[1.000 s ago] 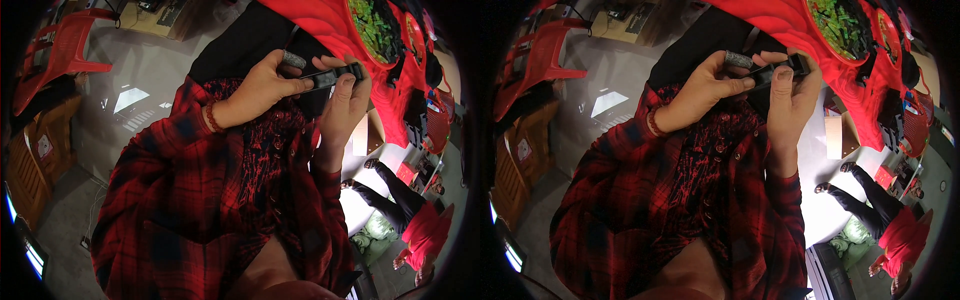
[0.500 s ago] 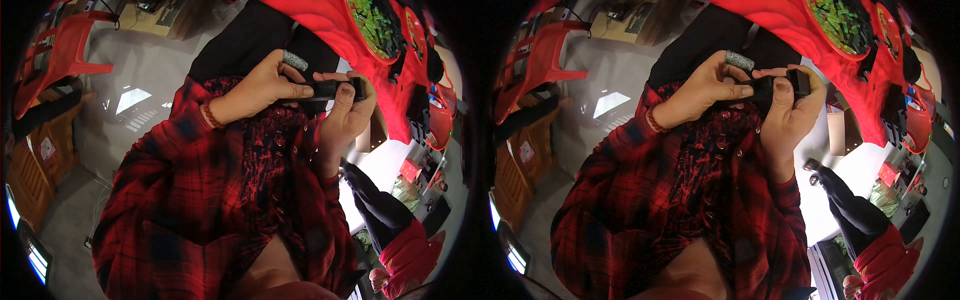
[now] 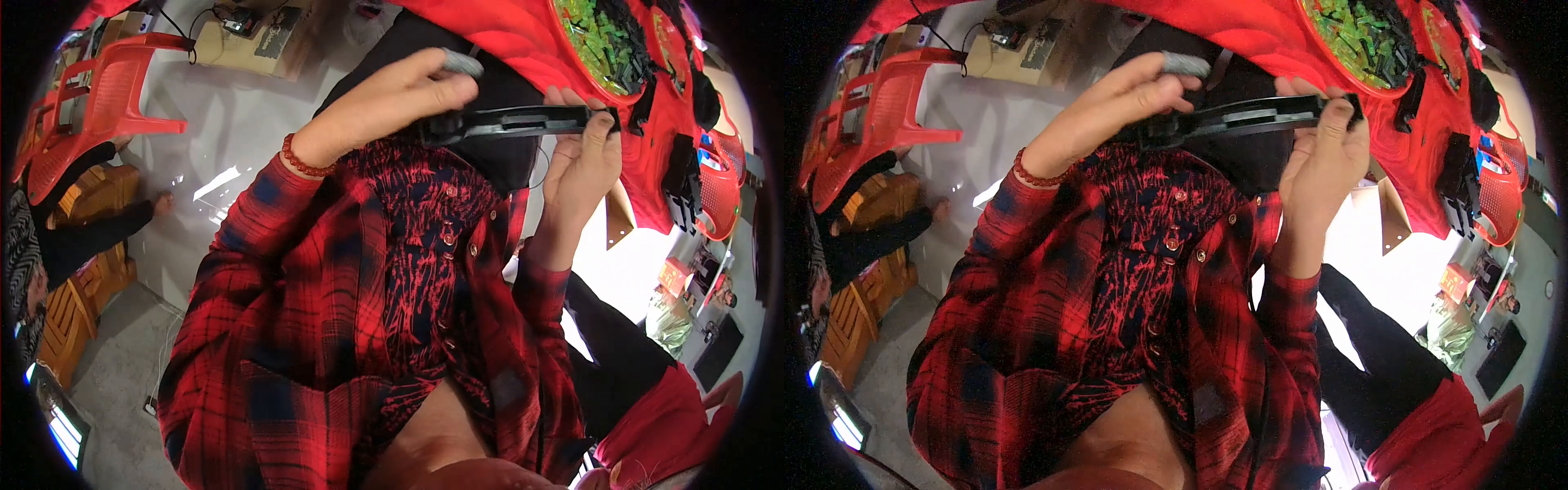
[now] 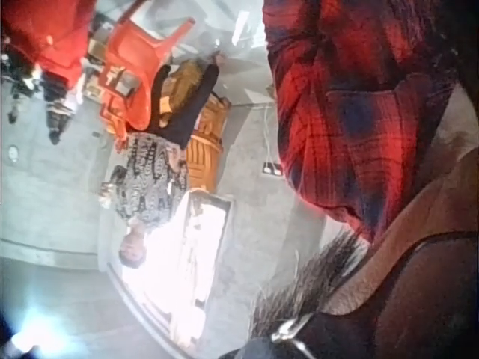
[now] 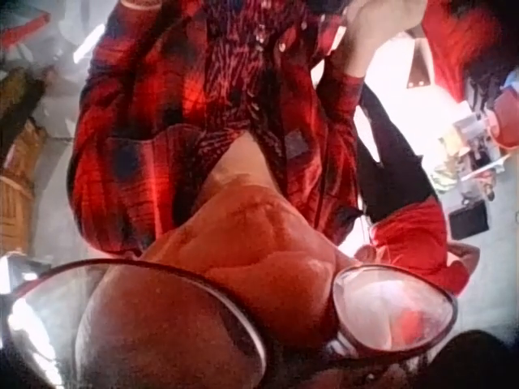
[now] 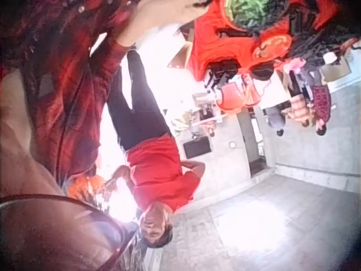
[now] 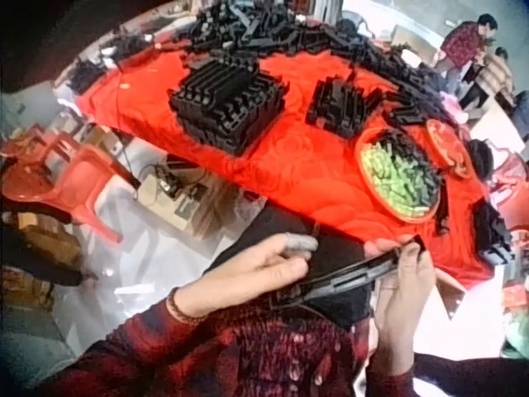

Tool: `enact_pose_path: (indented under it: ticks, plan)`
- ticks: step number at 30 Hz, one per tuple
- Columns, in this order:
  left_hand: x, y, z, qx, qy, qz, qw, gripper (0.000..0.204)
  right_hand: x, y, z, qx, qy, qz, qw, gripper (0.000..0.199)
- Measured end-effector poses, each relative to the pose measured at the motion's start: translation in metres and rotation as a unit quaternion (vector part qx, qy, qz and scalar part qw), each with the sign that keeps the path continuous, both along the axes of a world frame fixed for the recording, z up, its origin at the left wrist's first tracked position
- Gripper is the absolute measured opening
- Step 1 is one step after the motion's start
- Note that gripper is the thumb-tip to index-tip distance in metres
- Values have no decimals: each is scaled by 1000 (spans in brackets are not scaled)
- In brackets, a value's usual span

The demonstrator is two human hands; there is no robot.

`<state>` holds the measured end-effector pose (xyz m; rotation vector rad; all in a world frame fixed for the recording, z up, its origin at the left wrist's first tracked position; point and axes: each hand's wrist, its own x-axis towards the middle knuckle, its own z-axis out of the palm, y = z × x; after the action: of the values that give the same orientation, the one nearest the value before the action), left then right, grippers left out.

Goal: The person assembles level components by taking small vials from a dish and inserting them into black plastic housings by hand.

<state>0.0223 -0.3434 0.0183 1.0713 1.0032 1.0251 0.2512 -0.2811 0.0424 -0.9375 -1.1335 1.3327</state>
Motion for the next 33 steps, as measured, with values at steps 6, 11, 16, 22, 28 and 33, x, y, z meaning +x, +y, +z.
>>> enact_pose_path:
  ticks: [6, 11, 16, 22, 28, 33]
  plan:
    - [12, -13, -25, -136, -275, 177, 935, 45, 0, 7, -8, 52, 65, -102, 991, 39]
    - [53, -17, -6, -206, -399, 78, 890, 40, -28, -8, -17, 94, 53, -110, 988, 36]
    - [60, 10, 6, -104, -393, 121, 906, 32, -47, -24, -27, 132, 49, -96, 985, 32]
    - [53, 22, 13, -90, -361, 191, 908, 26, -43, -33, -35, 178, -152, -56, 970, 28]
    - [46, 37, 21, -74, -274, 219, 934, 25, -38, -32, -27, 39, -162, -6, 986, 35]
    - [34, 66, 45, -59, -221, 207, 951, 28, -33, -6, -14, 42, -364, 123, 922, 46]
